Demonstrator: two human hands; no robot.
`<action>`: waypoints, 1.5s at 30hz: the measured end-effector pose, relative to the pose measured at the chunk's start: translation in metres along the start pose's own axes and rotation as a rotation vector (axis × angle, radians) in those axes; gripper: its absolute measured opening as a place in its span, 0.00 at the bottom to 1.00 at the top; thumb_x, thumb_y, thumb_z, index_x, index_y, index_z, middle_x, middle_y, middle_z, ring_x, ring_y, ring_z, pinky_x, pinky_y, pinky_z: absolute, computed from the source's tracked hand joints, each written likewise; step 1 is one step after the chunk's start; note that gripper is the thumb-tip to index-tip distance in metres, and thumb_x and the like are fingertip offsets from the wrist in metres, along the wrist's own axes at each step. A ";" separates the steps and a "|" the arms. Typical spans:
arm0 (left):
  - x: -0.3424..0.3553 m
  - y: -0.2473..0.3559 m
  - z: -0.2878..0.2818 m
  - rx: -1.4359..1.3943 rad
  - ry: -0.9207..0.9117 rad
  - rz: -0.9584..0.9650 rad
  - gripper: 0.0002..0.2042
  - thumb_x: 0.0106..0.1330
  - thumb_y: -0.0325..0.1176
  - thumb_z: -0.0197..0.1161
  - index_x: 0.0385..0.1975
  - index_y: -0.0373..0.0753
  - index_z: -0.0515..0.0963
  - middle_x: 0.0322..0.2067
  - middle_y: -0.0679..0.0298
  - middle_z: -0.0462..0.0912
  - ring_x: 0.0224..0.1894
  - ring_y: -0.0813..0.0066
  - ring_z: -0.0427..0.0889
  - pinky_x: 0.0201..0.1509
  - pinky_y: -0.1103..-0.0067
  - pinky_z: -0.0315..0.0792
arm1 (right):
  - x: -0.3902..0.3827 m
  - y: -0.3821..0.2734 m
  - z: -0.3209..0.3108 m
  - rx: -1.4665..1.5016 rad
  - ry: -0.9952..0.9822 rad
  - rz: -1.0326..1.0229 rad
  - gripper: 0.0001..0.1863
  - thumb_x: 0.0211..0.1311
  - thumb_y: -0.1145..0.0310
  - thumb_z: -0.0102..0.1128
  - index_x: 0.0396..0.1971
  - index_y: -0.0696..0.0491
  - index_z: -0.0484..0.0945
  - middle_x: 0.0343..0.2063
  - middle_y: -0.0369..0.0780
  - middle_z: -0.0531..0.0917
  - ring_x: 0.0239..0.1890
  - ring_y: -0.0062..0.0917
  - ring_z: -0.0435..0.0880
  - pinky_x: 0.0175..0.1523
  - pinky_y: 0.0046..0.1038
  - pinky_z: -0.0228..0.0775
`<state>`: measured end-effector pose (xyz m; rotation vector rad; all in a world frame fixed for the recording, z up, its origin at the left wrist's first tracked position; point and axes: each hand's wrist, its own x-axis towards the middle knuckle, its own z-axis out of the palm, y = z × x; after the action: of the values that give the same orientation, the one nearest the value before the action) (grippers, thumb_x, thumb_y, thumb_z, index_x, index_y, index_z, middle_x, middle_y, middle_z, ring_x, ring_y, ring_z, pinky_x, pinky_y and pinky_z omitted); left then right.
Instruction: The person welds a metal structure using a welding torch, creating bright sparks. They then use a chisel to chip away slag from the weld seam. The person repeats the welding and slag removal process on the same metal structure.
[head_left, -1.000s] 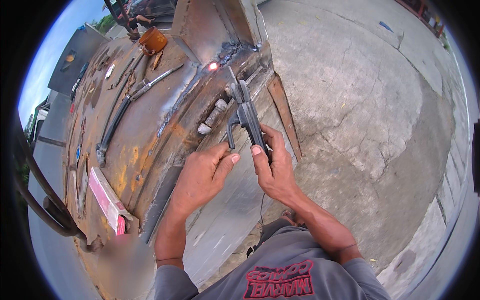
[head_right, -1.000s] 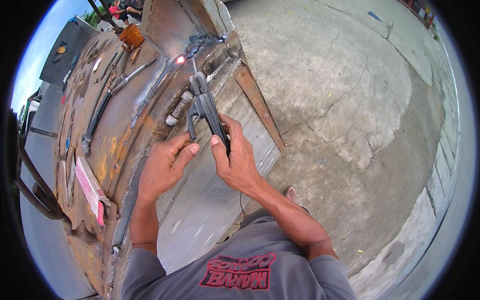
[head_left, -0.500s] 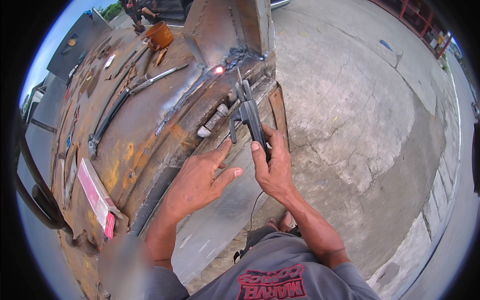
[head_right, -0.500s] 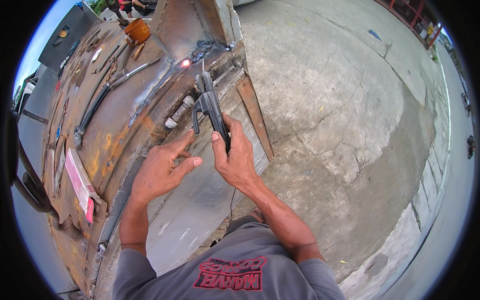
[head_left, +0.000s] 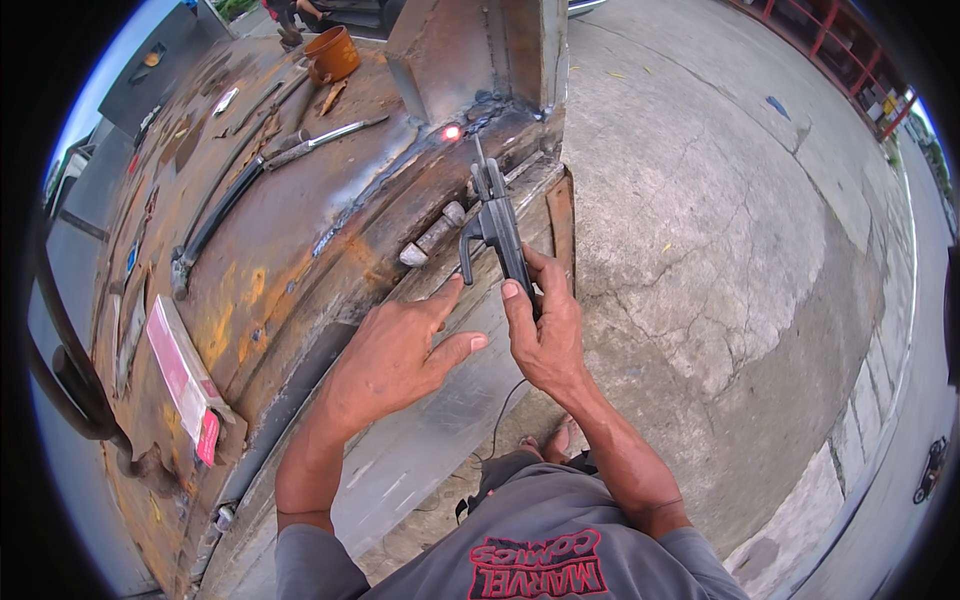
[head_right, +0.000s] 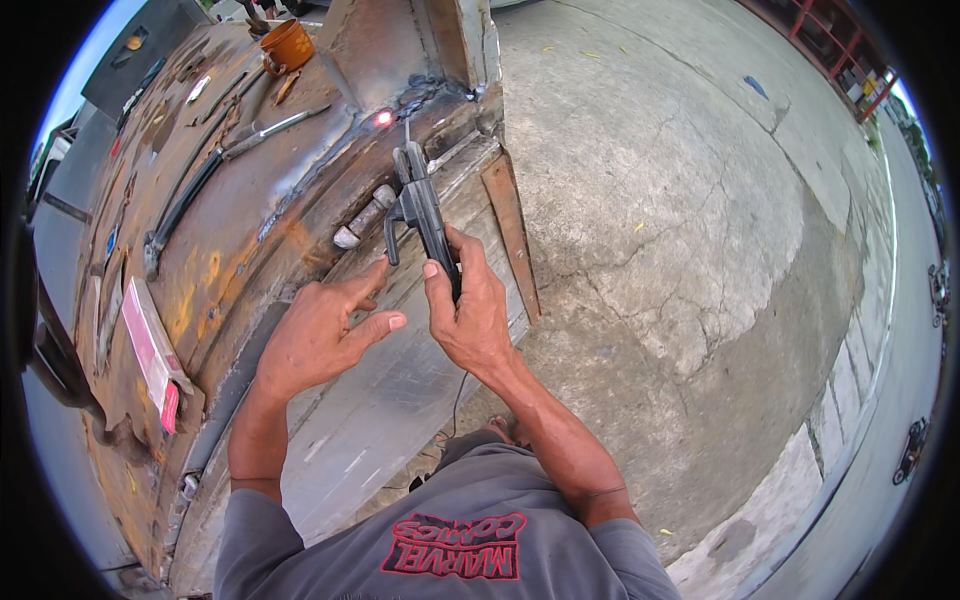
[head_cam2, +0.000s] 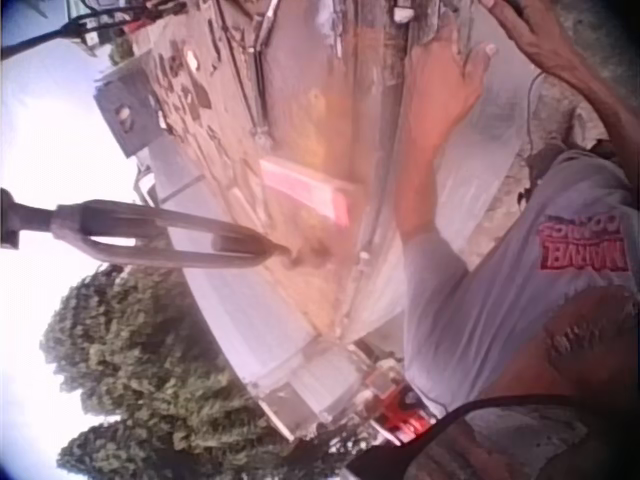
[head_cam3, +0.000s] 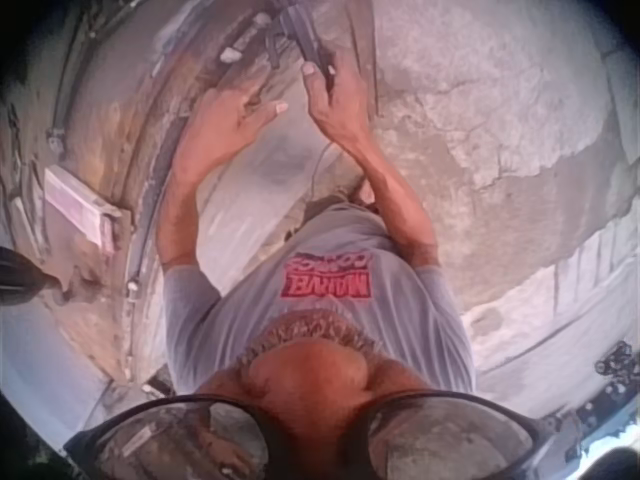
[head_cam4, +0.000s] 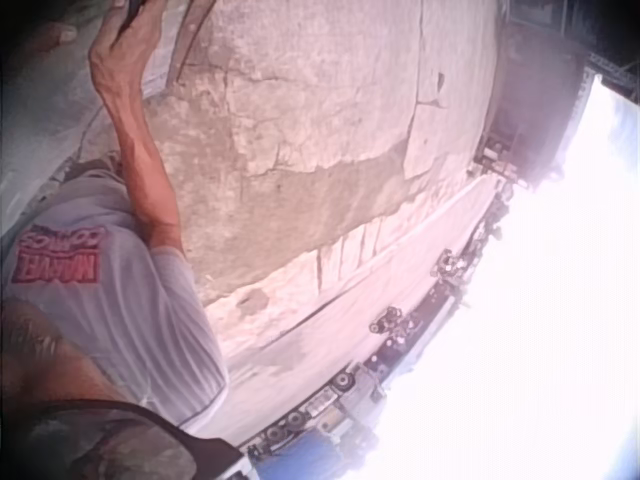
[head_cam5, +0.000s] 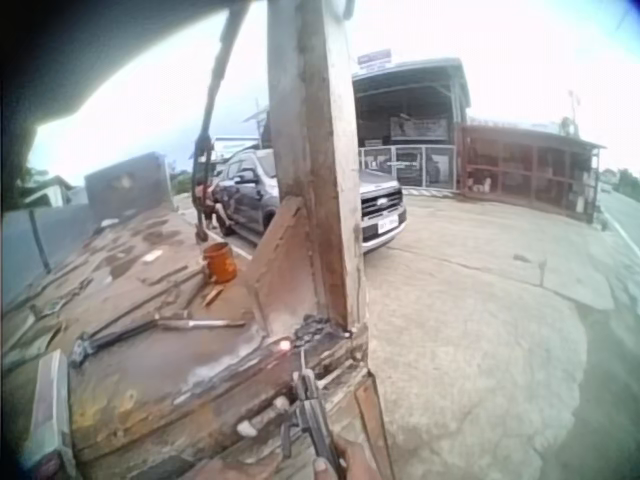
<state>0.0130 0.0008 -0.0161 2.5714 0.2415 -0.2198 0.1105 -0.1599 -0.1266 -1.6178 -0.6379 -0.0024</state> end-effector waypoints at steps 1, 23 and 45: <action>0.001 0.001 0.000 -0.005 0.001 0.000 0.38 0.72 0.50 0.72 0.69 0.21 0.72 0.54 0.33 0.85 0.50 0.45 0.92 0.54 0.61 0.83 | 0.000 0.000 0.000 0.003 -0.002 0.007 0.22 0.79 0.70 0.57 0.67 0.63 0.70 0.37 0.49 0.83 0.32 0.30 0.83 0.41 0.35 0.76; 0.000 -0.011 0.009 -0.016 0.130 0.147 0.40 0.72 0.53 0.69 0.70 0.21 0.71 0.31 0.37 0.85 0.39 0.34 0.88 0.47 0.55 0.79 | 0.007 -0.001 0.001 0.001 -0.021 -0.006 0.22 0.79 0.69 0.57 0.66 0.63 0.70 0.39 0.51 0.84 0.35 0.35 0.84 0.43 0.38 0.77; -0.004 -0.003 0.002 -0.092 0.083 0.110 0.38 0.71 0.47 0.75 0.72 0.24 0.71 0.53 0.42 0.89 0.49 0.55 0.94 0.47 0.68 0.85 | 0.001 0.010 0.001 0.121 -0.014 0.058 0.24 0.81 0.65 0.56 0.67 0.65 0.70 0.38 0.46 0.83 0.32 0.25 0.81 0.38 0.31 0.75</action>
<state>0.0086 0.0021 -0.0183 2.4961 0.1365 -0.0601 0.1147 -0.1590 -0.1351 -1.5200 -0.5907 0.0892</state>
